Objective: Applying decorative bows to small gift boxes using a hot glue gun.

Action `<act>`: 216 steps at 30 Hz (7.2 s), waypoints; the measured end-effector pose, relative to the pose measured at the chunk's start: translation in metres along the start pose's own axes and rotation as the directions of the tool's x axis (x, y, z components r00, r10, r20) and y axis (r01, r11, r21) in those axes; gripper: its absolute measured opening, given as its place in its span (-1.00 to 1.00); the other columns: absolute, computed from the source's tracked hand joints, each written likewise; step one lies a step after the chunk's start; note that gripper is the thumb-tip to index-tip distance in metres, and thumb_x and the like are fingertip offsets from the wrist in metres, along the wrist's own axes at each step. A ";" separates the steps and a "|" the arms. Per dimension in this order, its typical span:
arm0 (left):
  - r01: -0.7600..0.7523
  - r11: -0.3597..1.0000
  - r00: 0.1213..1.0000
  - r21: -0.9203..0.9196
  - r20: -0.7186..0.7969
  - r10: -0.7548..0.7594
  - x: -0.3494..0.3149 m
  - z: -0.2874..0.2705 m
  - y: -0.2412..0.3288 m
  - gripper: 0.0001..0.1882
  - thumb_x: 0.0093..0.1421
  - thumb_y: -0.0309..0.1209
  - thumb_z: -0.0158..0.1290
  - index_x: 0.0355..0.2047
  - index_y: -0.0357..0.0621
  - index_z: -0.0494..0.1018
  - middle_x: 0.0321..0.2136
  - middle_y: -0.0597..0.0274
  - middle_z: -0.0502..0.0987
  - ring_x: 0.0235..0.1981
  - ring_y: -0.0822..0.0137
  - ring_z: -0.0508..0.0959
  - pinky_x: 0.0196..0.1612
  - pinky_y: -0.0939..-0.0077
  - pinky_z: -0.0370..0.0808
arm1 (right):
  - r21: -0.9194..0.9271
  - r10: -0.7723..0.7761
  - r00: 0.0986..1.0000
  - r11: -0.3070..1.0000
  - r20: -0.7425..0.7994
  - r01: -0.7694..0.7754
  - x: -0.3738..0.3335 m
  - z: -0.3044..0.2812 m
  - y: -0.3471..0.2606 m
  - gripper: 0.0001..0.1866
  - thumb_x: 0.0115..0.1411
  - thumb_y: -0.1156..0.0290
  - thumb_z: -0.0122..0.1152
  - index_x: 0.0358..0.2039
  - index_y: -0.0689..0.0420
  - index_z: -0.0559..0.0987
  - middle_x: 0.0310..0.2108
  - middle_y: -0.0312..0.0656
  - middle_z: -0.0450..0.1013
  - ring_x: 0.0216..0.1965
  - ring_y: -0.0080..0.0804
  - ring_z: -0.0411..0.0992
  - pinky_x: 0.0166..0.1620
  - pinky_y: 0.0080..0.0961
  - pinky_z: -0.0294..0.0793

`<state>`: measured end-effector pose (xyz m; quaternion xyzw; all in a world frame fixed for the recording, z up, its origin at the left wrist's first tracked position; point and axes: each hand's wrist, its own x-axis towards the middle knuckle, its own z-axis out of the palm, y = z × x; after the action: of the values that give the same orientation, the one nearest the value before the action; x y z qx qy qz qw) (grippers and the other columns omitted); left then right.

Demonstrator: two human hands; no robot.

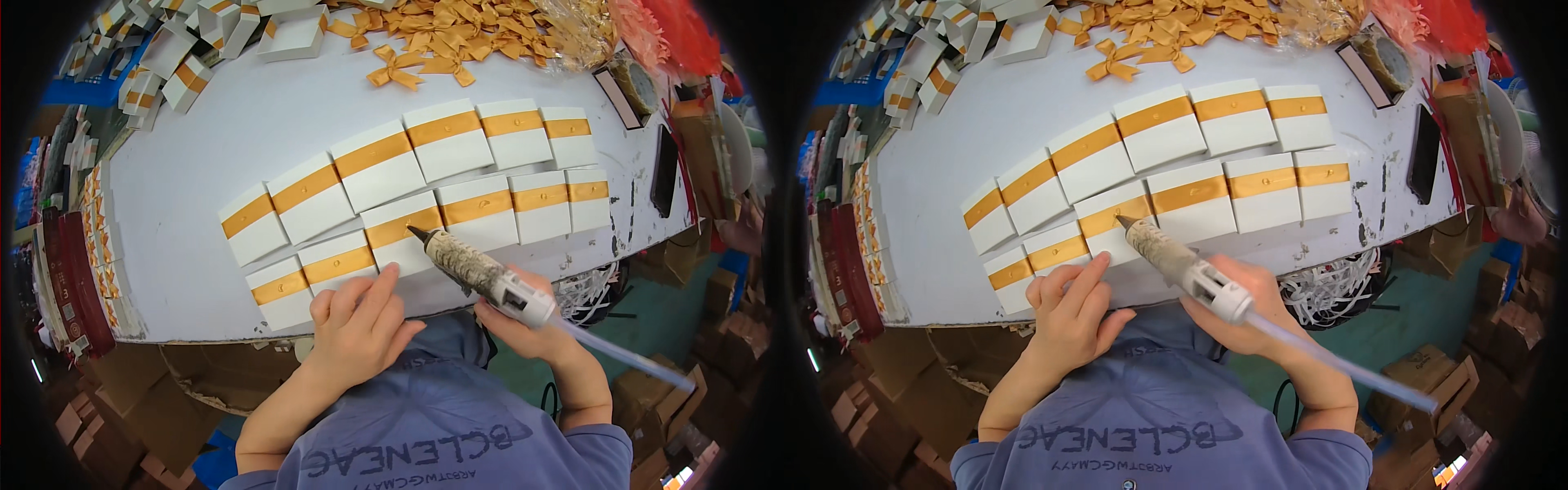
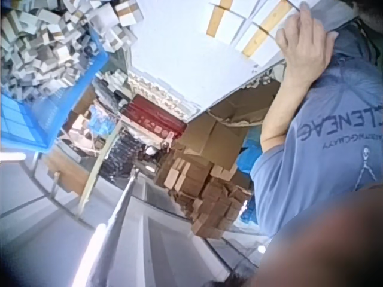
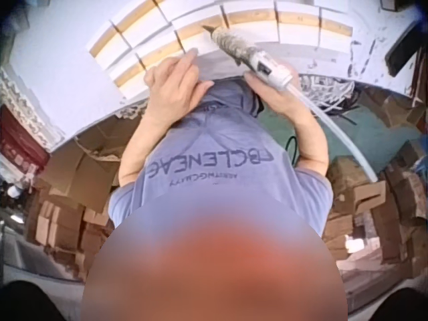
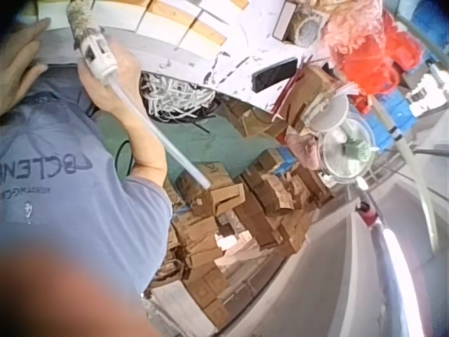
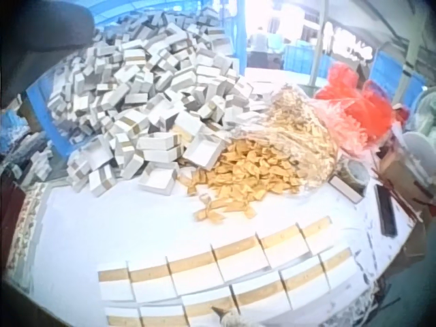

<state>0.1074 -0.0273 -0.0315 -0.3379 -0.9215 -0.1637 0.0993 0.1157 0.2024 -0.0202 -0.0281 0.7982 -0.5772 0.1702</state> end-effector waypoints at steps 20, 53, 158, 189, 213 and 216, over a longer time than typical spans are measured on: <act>-0.098 0.974 0.987 -0.205 -0.147 0.068 -0.004 -0.016 -0.022 -0.74 -0.11 -0.33 0.17 -0.41 -0.12 0.40 -0.22 0.17 0.43 -0.27 0.19 0.30 -0.21 0.37 0.17 | 0.012 0.229 0.570 0.933 -0.789 -0.359 0.100 -0.284 0.065 -0.46 0.02 0.02 0.17 -0.16 0.24 0.45 -0.37 -0.27 0.43 -0.40 -0.53 0.36 -0.32 -0.56 0.34; 0.115 0.147 0.705 -0.982 -0.023 -0.709 0.085 -0.047 -0.152 -0.82 0.07 -0.66 0.00 -0.50 -0.21 0.21 -0.48 0.31 0.42 -0.50 0.61 0.38 -0.41 0.73 0.37 | -0.145 -0.385 0.920 0.916 -0.067 0.373 0.214 0.059 -0.104 -0.75 -0.01 0.35 0.22 -0.33 0.17 0.45 -0.46 -0.25 0.43 -0.34 -0.38 0.37 -0.24 -0.46 0.31; 0.115 0.984 0.990 -0.135 -0.066 -0.125 0.061 -0.036 -0.112 -0.63 -0.04 -0.51 0.07 -0.14 -0.14 0.41 -0.16 0.12 0.39 -0.10 0.14 0.35 -0.05 0.27 0.17 | -0.811 -0.352 0.892 0.584 -0.285 -0.028 0.279 -0.015 -0.039 -0.89 -0.08 0.48 0.09 -0.48 0.15 0.53 -0.41 -0.06 0.42 -0.34 -0.10 0.45 -0.35 -0.26 0.45; 0.307 0.799 0.949 -0.517 0.101 -0.299 0.081 -0.002 -0.080 -0.69 0.02 -0.62 0.06 -0.17 -0.32 0.42 -0.26 0.12 0.41 -0.45 0.37 0.46 -0.40 0.60 0.44 | -0.524 -0.205 0.978 0.837 -0.032 0.158 0.160 0.012 -0.049 -0.85 -0.02 0.40 0.20 -0.58 0.20 0.47 -0.65 -0.15 0.45 -0.59 -0.23 0.43 -0.50 -0.40 0.37; 0.048 0.945 0.962 -0.322 -0.238 -0.130 0.116 -0.009 -0.124 -0.60 -0.09 -0.59 0.11 -0.16 -0.16 0.40 -0.22 0.20 0.42 -0.20 0.15 0.37 -0.06 0.21 0.23 | -0.828 -0.230 0.973 0.540 0.027 0.151 0.293 0.003 -0.061 -0.88 -0.08 0.48 0.08 -0.48 0.17 0.53 -0.48 -0.11 0.44 -0.32 -0.17 0.46 -0.30 -0.28 0.43; 0.007 0.993 0.958 -0.117 -0.282 -0.040 0.140 -0.016 -0.140 -0.65 -0.07 -0.63 0.10 -0.22 -0.19 0.36 -0.25 0.16 0.45 -0.23 0.12 0.41 -0.10 0.24 0.33 | -0.724 -0.297 0.949 0.631 0.104 0.277 0.258 -0.003 -0.087 -0.89 -0.11 0.47 0.10 -0.51 0.17 0.53 -0.50 -0.09 0.43 -0.35 -0.19 0.45 -0.32 -0.30 0.43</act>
<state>-0.0884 -0.0512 -0.0088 -0.3049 -0.8908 -0.2642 0.2091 -0.1413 0.1144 -0.0002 -0.2128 0.9487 -0.2302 0.0411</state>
